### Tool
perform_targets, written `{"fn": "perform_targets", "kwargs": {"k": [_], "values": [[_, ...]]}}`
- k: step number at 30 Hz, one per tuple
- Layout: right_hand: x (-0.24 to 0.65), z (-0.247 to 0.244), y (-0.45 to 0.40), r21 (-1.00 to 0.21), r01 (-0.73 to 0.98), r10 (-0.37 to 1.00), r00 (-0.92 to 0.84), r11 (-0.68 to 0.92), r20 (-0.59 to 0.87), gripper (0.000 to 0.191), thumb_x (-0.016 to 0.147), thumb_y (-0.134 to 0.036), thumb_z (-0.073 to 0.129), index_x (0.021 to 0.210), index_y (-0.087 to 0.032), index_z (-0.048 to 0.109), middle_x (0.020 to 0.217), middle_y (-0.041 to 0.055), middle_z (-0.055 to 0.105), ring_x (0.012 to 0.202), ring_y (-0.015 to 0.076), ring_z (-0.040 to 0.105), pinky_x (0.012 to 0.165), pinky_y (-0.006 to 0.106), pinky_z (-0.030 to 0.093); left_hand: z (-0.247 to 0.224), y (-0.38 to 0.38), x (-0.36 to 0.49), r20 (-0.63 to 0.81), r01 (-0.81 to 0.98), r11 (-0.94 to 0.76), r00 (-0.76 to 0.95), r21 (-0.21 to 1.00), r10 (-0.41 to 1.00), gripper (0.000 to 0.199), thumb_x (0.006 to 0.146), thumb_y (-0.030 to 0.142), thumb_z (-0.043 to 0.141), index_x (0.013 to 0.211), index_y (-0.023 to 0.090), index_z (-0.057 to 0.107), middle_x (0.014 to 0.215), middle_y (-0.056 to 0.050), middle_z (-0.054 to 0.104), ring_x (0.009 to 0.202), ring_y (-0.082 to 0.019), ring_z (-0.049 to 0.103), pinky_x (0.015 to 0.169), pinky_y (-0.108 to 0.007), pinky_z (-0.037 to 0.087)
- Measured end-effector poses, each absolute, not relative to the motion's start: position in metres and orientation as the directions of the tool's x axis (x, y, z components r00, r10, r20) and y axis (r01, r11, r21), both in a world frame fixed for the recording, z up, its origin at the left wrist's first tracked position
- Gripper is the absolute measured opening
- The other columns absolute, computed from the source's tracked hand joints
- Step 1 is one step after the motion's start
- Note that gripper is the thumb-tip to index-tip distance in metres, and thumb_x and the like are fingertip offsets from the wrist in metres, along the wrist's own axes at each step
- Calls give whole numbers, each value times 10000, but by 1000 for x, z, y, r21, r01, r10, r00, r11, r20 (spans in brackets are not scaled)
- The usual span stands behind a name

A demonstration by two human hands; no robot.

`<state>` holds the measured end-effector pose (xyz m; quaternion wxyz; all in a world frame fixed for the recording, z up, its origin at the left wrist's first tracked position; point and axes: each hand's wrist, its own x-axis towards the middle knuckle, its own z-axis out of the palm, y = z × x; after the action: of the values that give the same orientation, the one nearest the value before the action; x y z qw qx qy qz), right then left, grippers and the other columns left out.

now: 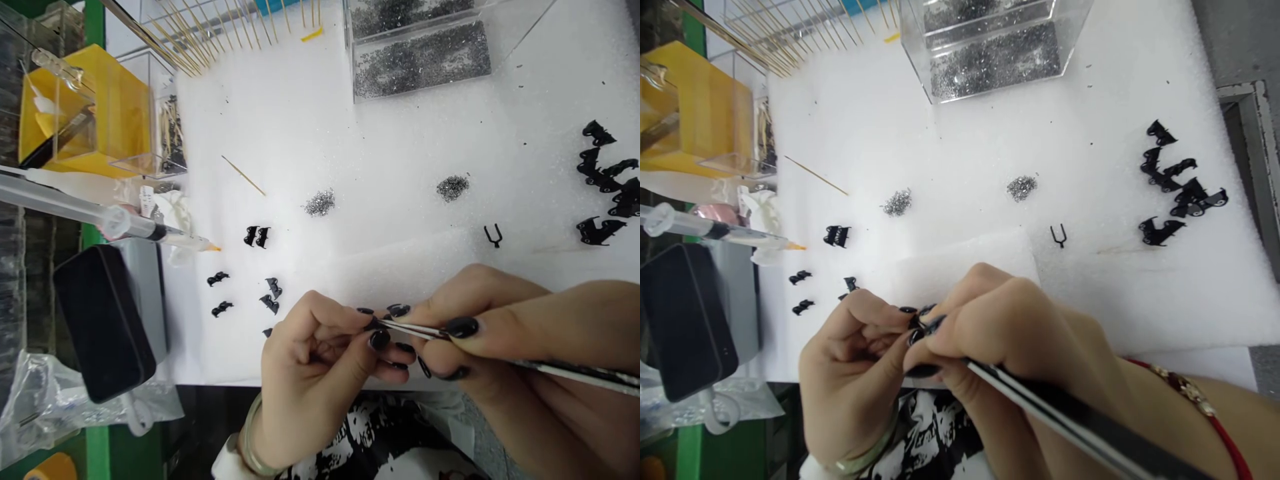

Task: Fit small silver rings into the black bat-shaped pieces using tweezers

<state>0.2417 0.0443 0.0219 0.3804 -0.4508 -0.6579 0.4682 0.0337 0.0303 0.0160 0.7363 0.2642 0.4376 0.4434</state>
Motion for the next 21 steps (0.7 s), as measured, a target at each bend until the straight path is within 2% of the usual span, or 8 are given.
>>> {"fn": "perform_targets", "kwargs": {"k": [3, 5, 10, 15, 18, 21], "values": [[234, 23, 48, -998, 3, 980, -187, 69, 67, 256, 1004, -99, 728, 1037, -326, 615, 898, -46, 752, 748, 140, 789, 627, 189, 702, 17, 30, 33, -422, -408, 484, 237, 774, 875, 164, 1039, 95, 757, 978, 220, 670, 1010, -48, 892, 877, -280, 883, 749, -311, 775], [230, 23, 50, -995, -102, 987, -155, 21, 37, 308, 987, -65, 737, 1067, -324, 592, 902, -38, 748, 764, 148, 791, 622, 198, 699, 18, 29, 35, -445, -430, 498, 226, 753, 867, 160, 1040, 98, 759, 970, 221, 683, 973, -34, 889, 869, -271, 884, 747, -311, 774], [230, 23, 53, -985, -157, 985, -163, -75, -49, 249, 1009, -67, 717, 1057, -298, 639, 929, -6, 772, 708, 136, 762, 629, 219, 692, 25, 27, 44, -553, -539, 524, 123, 659, 824, 169, 988, 91, 826, 911, 203, 724, 926, -28, 879, 810, -229, 881, 712, -263, 760], [227, 28, 58, -975, -201, 982, -178, -93, -57, 275, 1008, -35, 696, 1050, -304, 654, 908, -15, 765, 665, 132, 742, 583, 232, 674, 28, 26, 47, -548, -575, 506, 116, 643, 829, 178, 986, 49, 814, 920, 202, 754, 962, -16, 885, 809, -178, 876, 716, -190, 737], [223, 30, 65, -975, -189, 983, -162, -117, -87, 219, 957, -196, 833, 1011, -314, 658, 870, -1, 747, 615, 171, 719, 509, 289, 643, 29, 26, 47, -554, -580, 509, 115, 636, 824, 176, 989, 47, 810, 923, 198, 749, 991, -25, 888, 815, -178, 876, 722, -192, 738], [217, 31, 76, -974, -194, 988, -122, -119, -96, 346, 844, -423, 951, 1001, -330, 657, 830, 13, 699, 638, 218, 710, 485, 341, 615, 29, 26, 47, -561, -571, 517, 116, 637, 819, 174, 992, 45, 803, 925, 199, 757, 998, -33, 889, 810, -180, 876, 725, -195, 737]]}}
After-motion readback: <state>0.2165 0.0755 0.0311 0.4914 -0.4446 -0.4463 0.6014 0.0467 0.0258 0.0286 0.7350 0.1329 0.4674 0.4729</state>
